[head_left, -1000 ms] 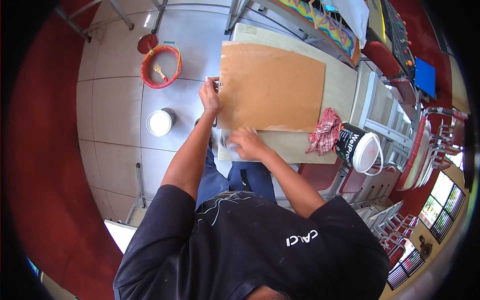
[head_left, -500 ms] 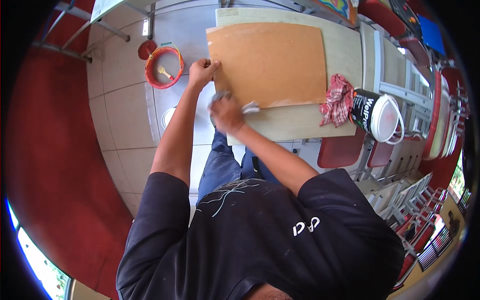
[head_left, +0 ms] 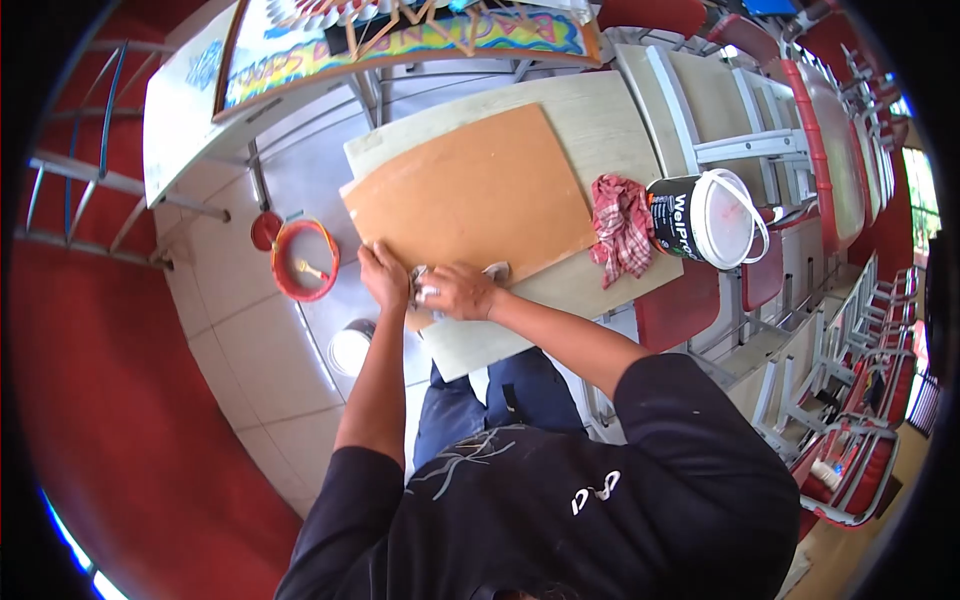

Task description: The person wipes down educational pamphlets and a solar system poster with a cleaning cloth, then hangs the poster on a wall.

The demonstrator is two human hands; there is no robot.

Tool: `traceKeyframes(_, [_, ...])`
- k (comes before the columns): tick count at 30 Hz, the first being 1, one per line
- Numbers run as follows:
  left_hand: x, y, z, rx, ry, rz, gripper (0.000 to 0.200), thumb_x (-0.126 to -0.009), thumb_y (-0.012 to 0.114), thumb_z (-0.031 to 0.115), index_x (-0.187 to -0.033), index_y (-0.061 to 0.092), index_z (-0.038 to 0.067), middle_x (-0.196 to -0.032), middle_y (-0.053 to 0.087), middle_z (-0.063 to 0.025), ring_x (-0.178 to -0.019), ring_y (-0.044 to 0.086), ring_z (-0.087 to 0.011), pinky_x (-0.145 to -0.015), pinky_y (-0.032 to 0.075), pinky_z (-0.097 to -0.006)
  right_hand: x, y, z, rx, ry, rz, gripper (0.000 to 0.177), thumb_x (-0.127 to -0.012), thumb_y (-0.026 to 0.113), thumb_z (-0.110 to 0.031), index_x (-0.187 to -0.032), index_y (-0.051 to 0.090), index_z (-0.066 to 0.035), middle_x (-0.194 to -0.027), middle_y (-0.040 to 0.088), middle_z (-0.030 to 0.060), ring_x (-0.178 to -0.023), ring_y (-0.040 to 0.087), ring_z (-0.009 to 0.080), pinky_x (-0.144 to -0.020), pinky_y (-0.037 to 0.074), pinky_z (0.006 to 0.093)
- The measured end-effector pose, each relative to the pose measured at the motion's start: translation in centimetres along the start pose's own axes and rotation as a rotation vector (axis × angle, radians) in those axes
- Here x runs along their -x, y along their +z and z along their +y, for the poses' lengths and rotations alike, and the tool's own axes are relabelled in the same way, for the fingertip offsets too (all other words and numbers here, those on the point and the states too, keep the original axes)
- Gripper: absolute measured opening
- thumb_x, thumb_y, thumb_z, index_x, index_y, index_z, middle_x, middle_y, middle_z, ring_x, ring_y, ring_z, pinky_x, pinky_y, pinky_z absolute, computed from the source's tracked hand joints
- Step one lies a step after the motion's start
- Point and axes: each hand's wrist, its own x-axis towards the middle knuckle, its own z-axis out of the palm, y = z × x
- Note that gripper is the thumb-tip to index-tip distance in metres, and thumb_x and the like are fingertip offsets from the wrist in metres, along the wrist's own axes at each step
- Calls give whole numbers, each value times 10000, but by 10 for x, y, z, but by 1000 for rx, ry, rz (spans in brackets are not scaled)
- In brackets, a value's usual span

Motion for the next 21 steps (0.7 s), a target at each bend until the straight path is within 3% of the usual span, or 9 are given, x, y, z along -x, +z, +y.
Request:
traceKeyframes(4, [-1,5,-9,-68,111,34,317,-951,456,241,-1059,527,-48,-926,612,-290,-853,584,-454,-716,450,-469,-7,-1,64,-90,118,116,180,-878,550,-268,-971,675,-177,-1051,611,77,-893,603,264,-752,493,365])
traceKeyframes(5, [0,6,-9,-99,174,84,341,-951,458,244,-1106,520,-53,-935,613,-287,-853,586,-448,-722,458,-450,-13,-20,91,-416,603,26,212,-901,536,-259,-1057,652,-176,-1004,622,103,-889,599,289,-754,493,365])
traceKeyframes(6, [0,5,-4,-90,182,79,334,-950,457,243,-1095,521,-51,-934,612,-287,-853,583,-451,-720,456,-452,-5,-23,145,-82,575,99,250,-884,550,-250,-1108,634,-178,-1004,622,107,-894,599,292,-742,498,381])
traceKeyframes(8, [4,1,10,-67,190,71,321,-950,455,241,-1073,521,-48,-931,608,-288,-852,577,-457,-715,452,-456,-14,-106,194,88,1092,-31,262,-824,595,-216,-1065,633,-124,-987,595,124,-891,588,296,-727,493,423])
traceKeyframes(10, [4,0,6,-100,122,-2,302,-946,457,237,-1040,524,-42,-912,603,-293,-838,572,-465,-700,448,-465,8,-105,248,424,899,587,298,-789,618,-147,-1083,603,-97,-963,573,124,-892,576,313,-733,488,447])
traceKeyframes(15, [2,5,6,-51,68,54,265,-931,460,234,-951,522,-22,-831,585,-305,-783,550,-503,-663,427,-506,-38,-66,166,396,1017,550,260,-779,631,-109,-1035,594,-105,-989,545,130,-948,558,319,-735,486,461])
traceKeyframes(19, [-2,7,3,-118,4,39,302,-931,464,248,-1033,543,-26,-959,595,-311,-918,555,-490,-746,434,-495,-113,21,138,430,1049,423,236,-824,603,-218,-1032,581,-108,-962,576,136,-853,595,321,-707,496,459])
traceKeyframes(20, [-2,12,-7,-107,57,81,310,-931,464,248,-1052,543,-26,-982,598,-306,-936,559,-482,-761,438,-486,-145,23,108,37,1225,350,223,-865,549,-252,-1009,590,-87,-961,593,135,-803,604,325,-685,499,460])
traceKeyframes(21, [-3,15,-19,-102,109,113,319,-931,464,248,-1071,543,-27,-1006,601,-300,-954,562,-474,-776,442,-477,-166,23,82,-122,1055,214,198,-867,528,-222,-984,597,-78,-976,595,133,-827,605,312,-679,504,461])
